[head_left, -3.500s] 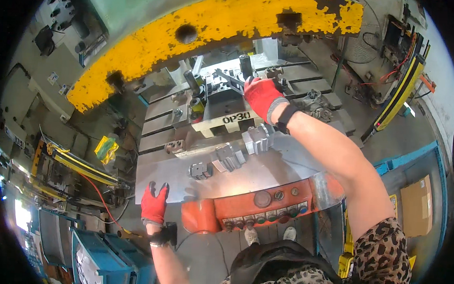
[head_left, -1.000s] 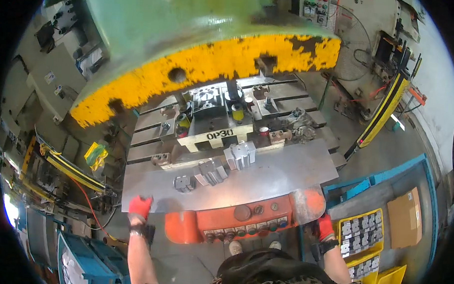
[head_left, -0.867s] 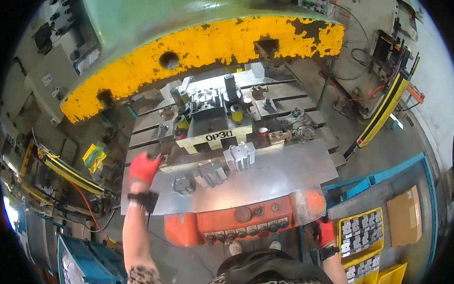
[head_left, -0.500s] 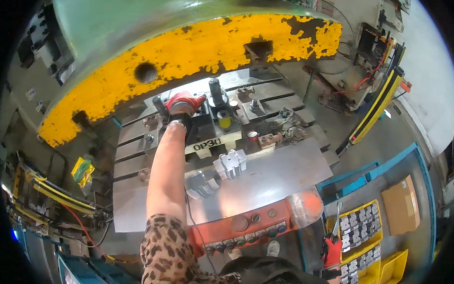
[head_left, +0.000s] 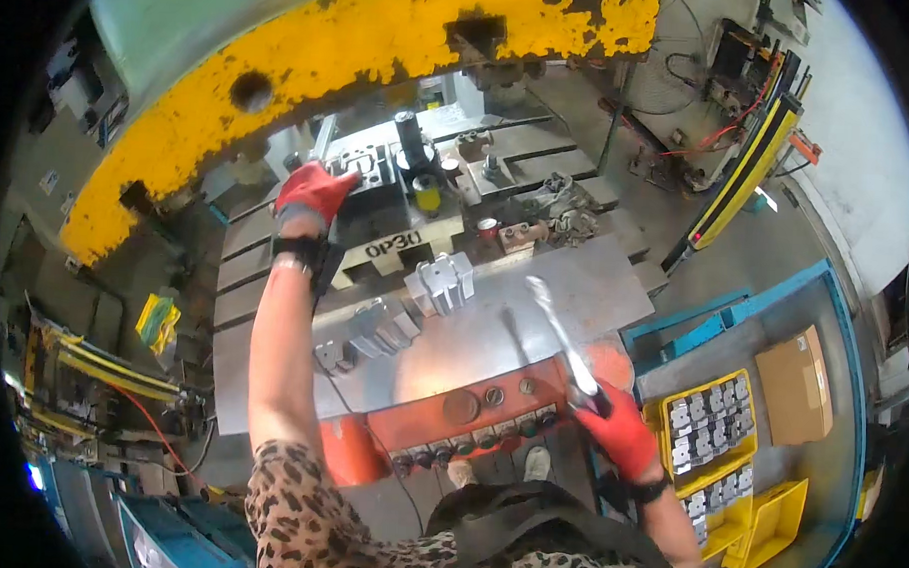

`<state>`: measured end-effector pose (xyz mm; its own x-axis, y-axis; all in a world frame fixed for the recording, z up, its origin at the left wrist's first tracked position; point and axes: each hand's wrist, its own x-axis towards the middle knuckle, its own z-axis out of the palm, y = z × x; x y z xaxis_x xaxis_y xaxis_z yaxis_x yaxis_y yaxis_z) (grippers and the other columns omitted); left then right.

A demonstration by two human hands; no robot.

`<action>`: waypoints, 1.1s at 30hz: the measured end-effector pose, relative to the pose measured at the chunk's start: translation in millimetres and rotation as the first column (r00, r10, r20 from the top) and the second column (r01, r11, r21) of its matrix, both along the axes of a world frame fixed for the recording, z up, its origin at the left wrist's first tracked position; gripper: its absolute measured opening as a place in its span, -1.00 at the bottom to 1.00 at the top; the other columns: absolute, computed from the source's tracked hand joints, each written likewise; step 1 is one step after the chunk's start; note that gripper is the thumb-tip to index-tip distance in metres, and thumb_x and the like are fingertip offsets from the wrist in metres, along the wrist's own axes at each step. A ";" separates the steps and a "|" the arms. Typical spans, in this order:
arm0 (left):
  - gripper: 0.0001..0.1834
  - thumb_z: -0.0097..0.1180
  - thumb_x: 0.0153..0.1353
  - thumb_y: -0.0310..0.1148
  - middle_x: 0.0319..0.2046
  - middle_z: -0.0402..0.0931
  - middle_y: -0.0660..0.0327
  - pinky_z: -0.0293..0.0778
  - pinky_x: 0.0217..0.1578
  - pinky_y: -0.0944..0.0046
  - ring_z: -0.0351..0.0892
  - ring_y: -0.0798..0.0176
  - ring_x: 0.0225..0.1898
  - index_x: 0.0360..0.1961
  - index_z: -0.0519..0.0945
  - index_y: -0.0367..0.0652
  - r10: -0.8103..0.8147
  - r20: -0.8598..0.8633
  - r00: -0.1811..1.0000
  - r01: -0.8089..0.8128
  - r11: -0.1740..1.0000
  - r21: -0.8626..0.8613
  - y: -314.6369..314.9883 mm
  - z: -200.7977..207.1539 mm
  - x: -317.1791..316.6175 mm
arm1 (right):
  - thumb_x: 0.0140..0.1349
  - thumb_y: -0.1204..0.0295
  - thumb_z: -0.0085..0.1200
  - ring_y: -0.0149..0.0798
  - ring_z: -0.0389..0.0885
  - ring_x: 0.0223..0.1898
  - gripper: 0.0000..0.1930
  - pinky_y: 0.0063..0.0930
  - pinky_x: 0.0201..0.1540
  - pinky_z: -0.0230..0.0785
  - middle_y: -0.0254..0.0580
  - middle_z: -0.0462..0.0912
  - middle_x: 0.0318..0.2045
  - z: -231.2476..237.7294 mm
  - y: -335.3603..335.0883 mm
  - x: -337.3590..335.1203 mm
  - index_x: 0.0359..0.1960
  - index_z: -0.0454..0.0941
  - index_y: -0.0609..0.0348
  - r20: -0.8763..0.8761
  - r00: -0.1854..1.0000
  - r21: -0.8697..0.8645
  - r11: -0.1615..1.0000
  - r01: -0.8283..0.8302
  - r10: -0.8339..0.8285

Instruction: Operator uses a hydraulic press to shape metal parts, using tongs to move workpieces between the stage and storage bins.

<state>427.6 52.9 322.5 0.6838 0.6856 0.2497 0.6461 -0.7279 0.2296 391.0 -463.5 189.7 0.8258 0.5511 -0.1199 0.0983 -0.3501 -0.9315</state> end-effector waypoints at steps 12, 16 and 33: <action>-0.29 0.29 -0.01 0.28 -0.16 0.66 -0.08 0.52 -0.07 -0.01 0.63 -0.13 -0.04 -0.14 0.62 -0.19 0.168 0.010 0.986 -0.158 0.946 -0.281 -38.8 -131.8 -216.2 | 0.18 0.37 0.21 -0.25 0.57 -0.53 -0.74 -0.30 -0.44 0.42 -0.15 0.59 -0.53 3.8 100.2 48.3 -0.19 0.54 0.30 -0.010 0.965 0.049 0.964 -0.260 0.261; -0.21 0.24 -0.04 0.35 -0.07 0.64 -0.07 0.48 0.02 -0.08 0.62 -0.13 0.01 -0.08 0.61 -0.18 0.251 -0.130 0.959 -0.270 0.948 -0.168 -46.2 -170.2 -211.3 | 0.22 0.42 0.21 -0.54 0.49 -0.53 -0.78 -0.56 -0.58 0.29 -0.45 0.48 -0.53 28.5 86.8 34.0 -0.16 0.57 0.26 -0.210 0.944 0.154 0.962 -0.225 0.254; -0.40 0.29 0.14 0.08 -0.09 0.58 -0.18 0.48 -0.03 -0.05 0.56 -0.21 -0.03 -0.04 0.54 -0.24 0.225 0.197 0.954 -0.100 0.861 -0.499 -55.8 -152.0 -258.3 | 0.28 0.31 0.14 -0.56 0.37 -0.63 -0.82 -0.56 -0.58 0.20 -0.46 0.46 -0.55 55.7 189.5 58.3 -0.33 0.50 0.15 -0.078 0.933 0.266 0.909 -0.320 0.352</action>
